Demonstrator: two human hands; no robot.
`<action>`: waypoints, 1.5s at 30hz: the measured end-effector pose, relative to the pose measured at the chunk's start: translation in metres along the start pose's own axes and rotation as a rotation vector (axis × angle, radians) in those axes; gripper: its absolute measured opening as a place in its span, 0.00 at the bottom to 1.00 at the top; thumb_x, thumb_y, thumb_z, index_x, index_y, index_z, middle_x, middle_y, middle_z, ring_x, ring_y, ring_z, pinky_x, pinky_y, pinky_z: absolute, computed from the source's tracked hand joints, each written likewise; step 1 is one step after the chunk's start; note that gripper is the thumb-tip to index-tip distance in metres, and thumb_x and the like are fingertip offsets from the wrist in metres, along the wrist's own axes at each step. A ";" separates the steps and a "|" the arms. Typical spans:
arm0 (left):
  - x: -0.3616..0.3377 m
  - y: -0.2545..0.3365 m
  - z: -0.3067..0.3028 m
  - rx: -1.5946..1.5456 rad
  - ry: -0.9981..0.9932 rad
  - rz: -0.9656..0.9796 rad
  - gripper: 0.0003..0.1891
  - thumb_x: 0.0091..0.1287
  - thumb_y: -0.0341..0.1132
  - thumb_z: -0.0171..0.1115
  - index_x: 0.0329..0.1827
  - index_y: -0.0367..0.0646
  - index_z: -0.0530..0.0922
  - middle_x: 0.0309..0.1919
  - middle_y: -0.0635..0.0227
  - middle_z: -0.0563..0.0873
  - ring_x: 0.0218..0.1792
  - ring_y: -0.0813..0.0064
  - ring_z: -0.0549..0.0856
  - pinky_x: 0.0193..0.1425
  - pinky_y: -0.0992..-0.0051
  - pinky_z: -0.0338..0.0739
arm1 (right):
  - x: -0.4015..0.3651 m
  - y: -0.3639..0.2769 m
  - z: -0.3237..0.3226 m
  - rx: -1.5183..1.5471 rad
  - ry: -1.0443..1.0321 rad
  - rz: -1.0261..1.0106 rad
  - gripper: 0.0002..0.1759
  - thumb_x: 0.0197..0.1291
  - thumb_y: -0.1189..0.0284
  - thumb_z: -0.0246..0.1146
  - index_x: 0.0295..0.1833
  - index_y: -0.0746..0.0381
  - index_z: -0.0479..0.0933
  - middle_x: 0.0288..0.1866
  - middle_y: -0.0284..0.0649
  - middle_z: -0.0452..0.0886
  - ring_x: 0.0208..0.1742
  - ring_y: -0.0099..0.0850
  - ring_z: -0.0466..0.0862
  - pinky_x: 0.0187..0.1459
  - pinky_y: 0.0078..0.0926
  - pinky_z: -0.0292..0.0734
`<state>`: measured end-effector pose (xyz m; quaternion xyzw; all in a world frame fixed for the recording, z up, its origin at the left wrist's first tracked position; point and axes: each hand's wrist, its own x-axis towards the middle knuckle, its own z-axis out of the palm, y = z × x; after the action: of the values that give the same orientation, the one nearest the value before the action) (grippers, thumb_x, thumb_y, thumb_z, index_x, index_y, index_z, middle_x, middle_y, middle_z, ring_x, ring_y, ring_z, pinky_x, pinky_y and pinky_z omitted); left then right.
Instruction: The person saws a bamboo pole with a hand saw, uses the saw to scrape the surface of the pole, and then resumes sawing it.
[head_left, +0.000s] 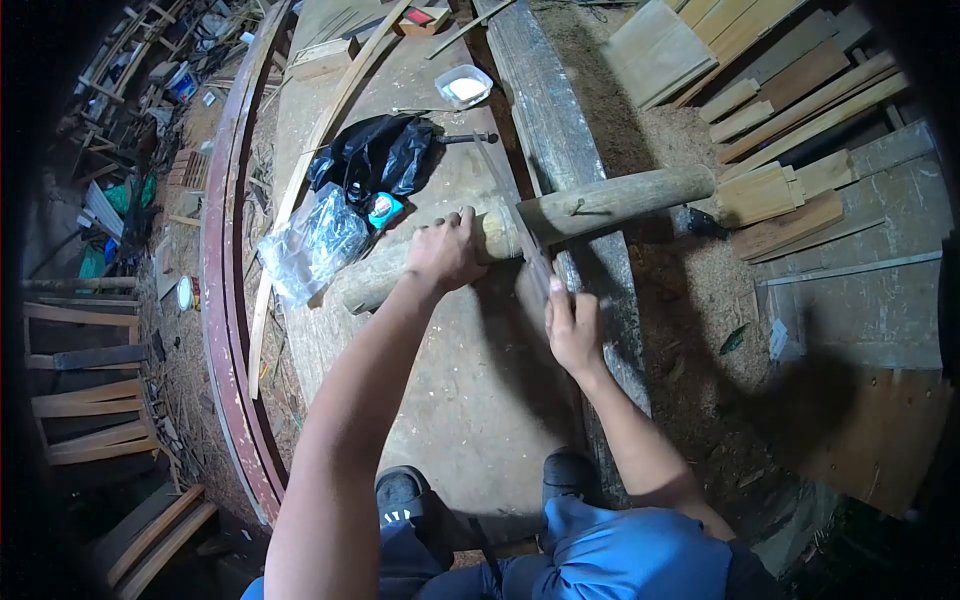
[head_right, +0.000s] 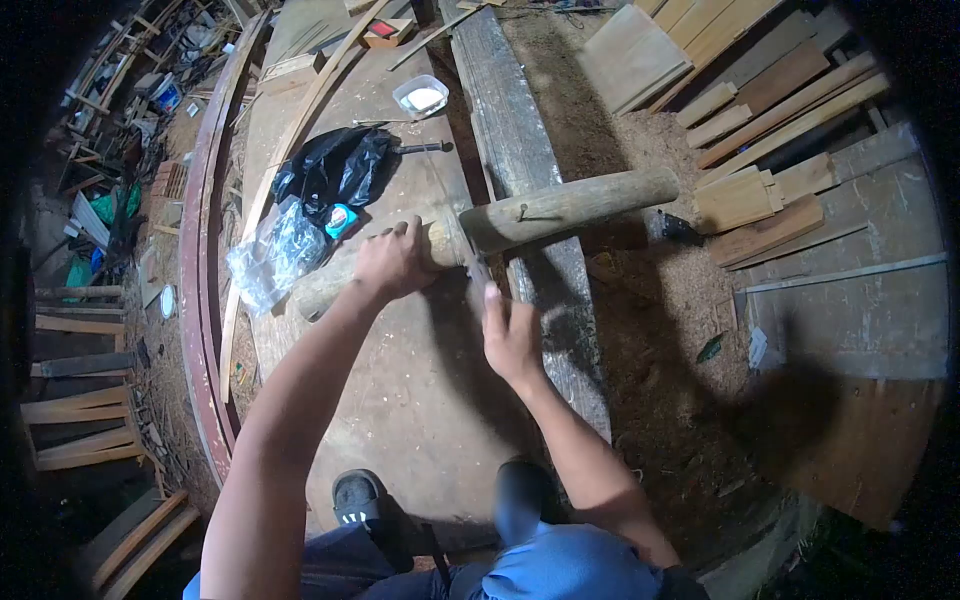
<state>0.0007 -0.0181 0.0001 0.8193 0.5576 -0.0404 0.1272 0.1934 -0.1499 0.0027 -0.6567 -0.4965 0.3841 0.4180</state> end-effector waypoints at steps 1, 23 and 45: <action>0.000 -0.001 0.000 -0.012 0.004 -0.003 0.39 0.52 0.56 0.77 0.59 0.42 0.69 0.50 0.49 0.86 0.48 0.45 0.88 0.50 0.52 0.84 | -0.015 0.001 -0.006 -0.002 -0.006 0.030 0.39 0.80 0.49 0.48 0.15 0.62 0.68 0.10 0.31 0.67 0.14 0.24 0.69 0.22 0.32 0.60; -0.012 0.005 0.022 0.015 0.254 0.042 0.37 0.50 0.49 0.78 0.59 0.42 0.73 0.50 0.52 0.85 0.50 0.50 0.88 0.50 0.54 0.85 | -0.053 -0.006 -0.023 0.076 -0.030 0.069 0.38 0.79 0.50 0.50 0.15 0.64 0.66 0.10 0.33 0.64 0.15 0.24 0.65 0.21 0.35 0.55; -0.008 0.002 0.019 0.004 0.193 0.008 0.40 0.48 0.51 0.80 0.60 0.42 0.73 0.50 0.54 0.86 0.50 0.51 0.88 0.53 0.54 0.84 | -0.066 0.015 -0.018 0.153 -0.036 0.090 0.36 0.78 0.53 0.54 0.16 0.64 0.68 0.11 0.35 0.67 0.16 0.24 0.69 0.22 0.34 0.59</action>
<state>0.0015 -0.0307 -0.0160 0.8220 0.5637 0.0384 0.0713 0.2006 -0.2190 0.0012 -0.6376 -0.4431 0.4509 0.4404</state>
